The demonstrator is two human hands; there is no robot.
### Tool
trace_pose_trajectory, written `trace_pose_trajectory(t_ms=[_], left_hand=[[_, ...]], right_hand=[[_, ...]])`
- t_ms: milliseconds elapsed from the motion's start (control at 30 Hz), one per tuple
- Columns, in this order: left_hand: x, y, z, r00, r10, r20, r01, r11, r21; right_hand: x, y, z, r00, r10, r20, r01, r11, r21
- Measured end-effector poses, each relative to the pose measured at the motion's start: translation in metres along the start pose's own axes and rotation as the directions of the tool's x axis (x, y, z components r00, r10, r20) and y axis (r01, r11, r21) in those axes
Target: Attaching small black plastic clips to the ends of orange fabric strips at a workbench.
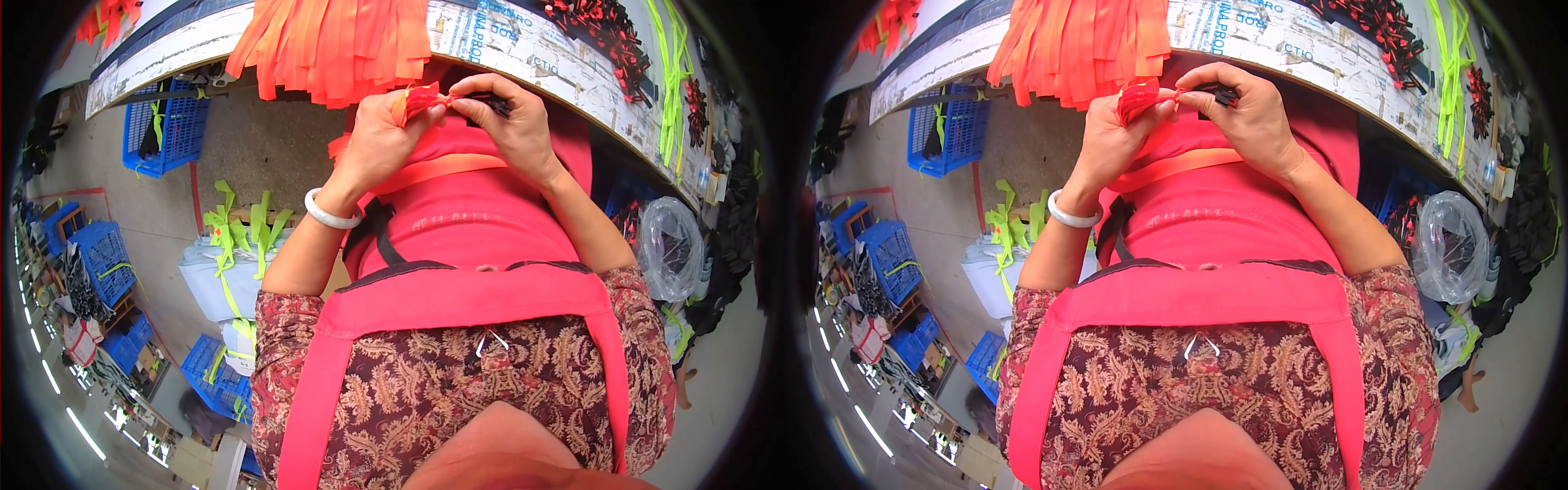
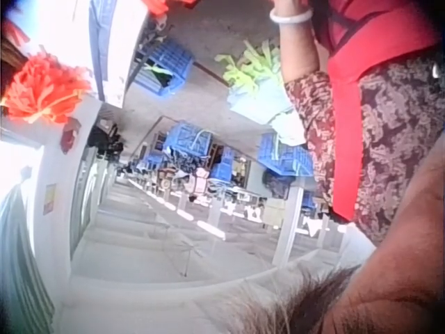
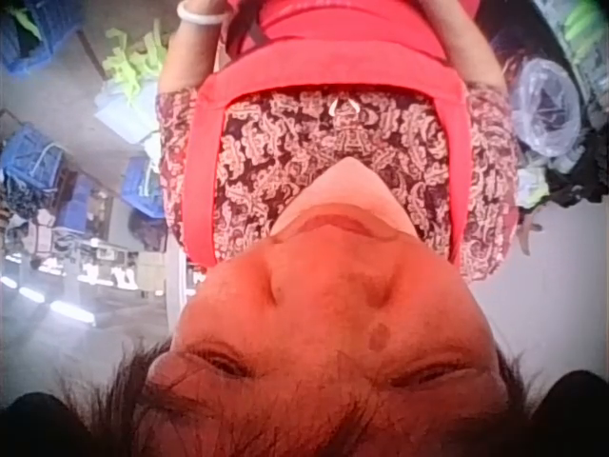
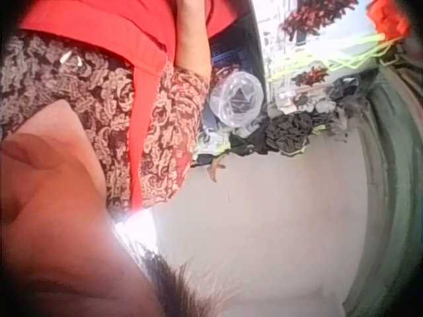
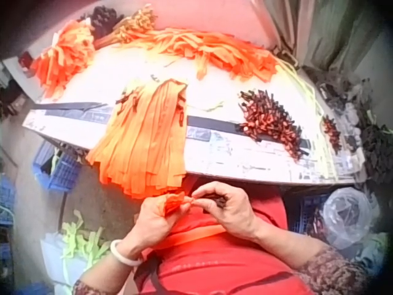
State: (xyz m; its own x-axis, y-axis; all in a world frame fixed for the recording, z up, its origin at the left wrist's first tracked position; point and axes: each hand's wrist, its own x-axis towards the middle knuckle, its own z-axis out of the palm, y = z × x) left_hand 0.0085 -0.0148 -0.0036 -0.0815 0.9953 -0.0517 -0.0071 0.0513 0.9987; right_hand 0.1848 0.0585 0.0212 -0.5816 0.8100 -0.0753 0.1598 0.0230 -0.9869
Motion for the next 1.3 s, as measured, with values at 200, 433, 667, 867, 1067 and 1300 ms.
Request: trace_pose_trajectory(t_ms=[200, 433, 667, 867, 1067, 1300], left_hand=[[-0.001, -0.002, -0.001, 1.0, 0.022, 0.007, -0.022, 1.0, -0.009], [0.003, -0.001, -0.004, 1.0, -0.006, -0.009, 0.005, 0.999, -0.048], [0.004, 0.028, -0.017, 0.987, 0.117, -0.112, -0.131, 0.983, -0.126], [0.011, 0.064, -0.005, 0.988, 0.146, 0.049, -0.139, 0.983, -0.12], [0.009, 0.051, -0.019, 0.993, -0.109, 0.046, 0.116, 0.972, -0.205], [0.01, 0.049, -0.021, 0.958, -0.266, 0.103, 0.285, 0.887, -0.362]], right_hand=[[0.002, 0.003, 0.002, 0.984, -0.164, 0.065, 0.168, 0.984, -0.059], [0.0, -0.008, 0.002, 0.893, -0.43, 0.131, 0.446, 0.815, -0.369], [-0.016, -0.041, -0.019, 0.951, -0.306, -0.04, 0.297, 0.942, -0.158], [0.01, -0.03, -0.018, 0.953, 0.263, 0.153, -0.304, 0.84, 0.449], [0.014, -0.043, -0.022, 0.998, 0.055, 0.02, -0.055, 0.998, 0.013], [0.005, -0.048, -0.012, 0.986, 0.041, 0.161, -0.061, 0.99, 0.124]])
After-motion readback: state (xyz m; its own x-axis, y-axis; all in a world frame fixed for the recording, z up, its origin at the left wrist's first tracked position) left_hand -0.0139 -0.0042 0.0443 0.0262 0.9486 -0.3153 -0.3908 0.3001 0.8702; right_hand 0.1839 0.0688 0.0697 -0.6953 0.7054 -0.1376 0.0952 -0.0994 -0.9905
